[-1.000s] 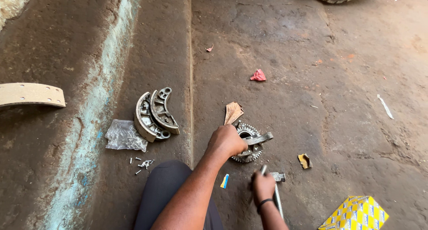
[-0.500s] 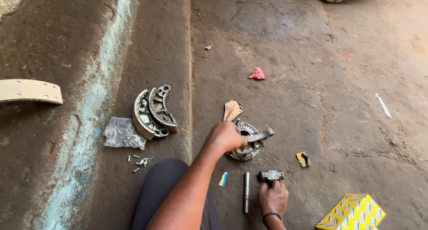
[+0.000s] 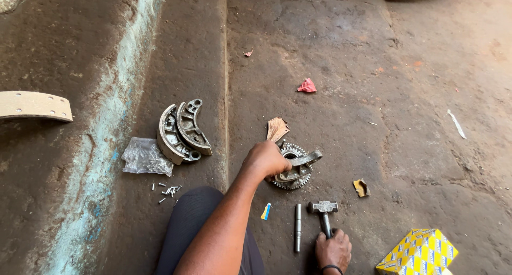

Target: The person assembles mechanical parts on the ground, using a hammer and a metal rod to secure components. They repeatedly hammer pins into a curved metal piece and a gear-like component, adjusting the parts between strikes.

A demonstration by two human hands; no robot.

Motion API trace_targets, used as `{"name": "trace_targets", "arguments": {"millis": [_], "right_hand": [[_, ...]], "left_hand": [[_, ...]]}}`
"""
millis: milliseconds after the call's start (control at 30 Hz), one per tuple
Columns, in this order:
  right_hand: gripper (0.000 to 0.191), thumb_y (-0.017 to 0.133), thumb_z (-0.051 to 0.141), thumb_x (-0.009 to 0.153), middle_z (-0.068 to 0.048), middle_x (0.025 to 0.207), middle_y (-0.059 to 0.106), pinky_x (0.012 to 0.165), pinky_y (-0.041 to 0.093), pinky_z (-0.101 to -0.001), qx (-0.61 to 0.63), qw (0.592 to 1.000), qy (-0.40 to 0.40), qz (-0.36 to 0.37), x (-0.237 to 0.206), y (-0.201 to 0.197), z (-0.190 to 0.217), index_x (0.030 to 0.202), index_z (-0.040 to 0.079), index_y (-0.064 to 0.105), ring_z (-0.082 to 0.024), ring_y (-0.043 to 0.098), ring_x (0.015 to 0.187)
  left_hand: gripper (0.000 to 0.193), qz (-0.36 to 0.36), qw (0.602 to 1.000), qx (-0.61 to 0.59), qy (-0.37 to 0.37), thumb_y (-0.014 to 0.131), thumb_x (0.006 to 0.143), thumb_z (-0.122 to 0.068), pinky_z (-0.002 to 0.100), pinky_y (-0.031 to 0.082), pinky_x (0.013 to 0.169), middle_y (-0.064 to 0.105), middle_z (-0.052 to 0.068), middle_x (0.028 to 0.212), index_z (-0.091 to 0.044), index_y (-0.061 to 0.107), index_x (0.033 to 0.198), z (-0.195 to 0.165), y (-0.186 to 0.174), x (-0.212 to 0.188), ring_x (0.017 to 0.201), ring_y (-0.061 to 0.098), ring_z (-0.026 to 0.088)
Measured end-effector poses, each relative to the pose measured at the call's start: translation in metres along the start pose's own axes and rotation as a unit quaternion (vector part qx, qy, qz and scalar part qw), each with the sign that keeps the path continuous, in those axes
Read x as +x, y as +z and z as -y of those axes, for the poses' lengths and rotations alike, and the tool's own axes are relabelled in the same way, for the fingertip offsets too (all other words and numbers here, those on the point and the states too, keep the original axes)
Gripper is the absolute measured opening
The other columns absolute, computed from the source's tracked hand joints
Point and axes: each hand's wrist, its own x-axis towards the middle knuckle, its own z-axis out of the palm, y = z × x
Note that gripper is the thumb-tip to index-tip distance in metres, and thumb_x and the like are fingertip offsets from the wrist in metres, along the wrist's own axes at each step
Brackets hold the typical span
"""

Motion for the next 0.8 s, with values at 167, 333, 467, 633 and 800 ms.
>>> {"name": "trace_targets", "arguments": {"millis": [167,333,467,633,800], "right_hand": [[0.030,0.062,0.033,0.098,-0.008,0.113,0.069,0.089,0.058,-0.0408,0.213,0.975,-0.052,-0.023,0.018,-0.017,0.043,0.109,0.007,0.071,-0.023,0.067,0.106],[0.029,0.054,0.030,0.100,-0.012,0.094,0.074,0.075,0.056,-0.0382,0.632,0.706,0.086,0.306,0.052,-0.051,0.098,0.103,0.005,0.068,-0.025,0.070,0.085],[0.027,0.057,0.034,0.100,-0.009,0.091,0.070,0.072,0.055,-0.0367,0.654,0.638,0.085,0.397,0.064,-0.061,0.111,0.102,0.009,0.065,-0.023,0.068,0.083],[0.023,0.059,0.030,0.102,-0.009,0.094,0.069,0.072,0.054,-0.0369,0.632,0.679,0.080,0.365,0.067,-0.054,0.111,0.105,0.009,0.065,-0.023,0.067,0.084],[0.027,0.055,0.030,0.100,-0.009,0.097,0.069,0.073,0.058,-0.0376,0.648,0.655,0.053,0.385,0.069,-0.053,0.108,0.109,0.006,0.065,-0.023,0.069,0.085]], "left_hand": [[0.033,-0.002,0.999,-0.054,0.002,0.089,0.066,-0.024,0.037,0.062,0.062,0.076,0.017,0.077,0.003,0.078,0.081,0.003,-0.001,0.005,0.062,0.075,0.022],[0.030,-0.007,0.998,-0.053,0.019,0.088,0.065,-0.021,0.035,0.061,0.068,0.077,0.017,0.081,0.000,0.080,0.085,0.006,-0.002,0.004,0.068,0.075,0.022],[0.035,-0.007,0.998,-0.044,0.038,0.087,0.063,-0.020,0.035,0.061,0.075,0.079,0.016,0.087,-0.005,0.081,0.094,0.010,-0.005,0.006,0.076,0.077,0.022],[0.040,-0.001,0.999,-0.020,0.041,0.087,0.061,-0.022,0.034,0.061,0.077,0.079,0.014,0.090,-0.008,0.081,0.098,0.014,-0.001,0.012,0.079,0.077,0.022],[0.040,-0.007,0.998,0.001,0.061,0.087,0.062,-0.024,0.034,0.059,0.079,0.079,0.015,0.091,-0.007,0.081,0.097,0.015,0.004,0.016,0.082,0.077,0.022]]}}
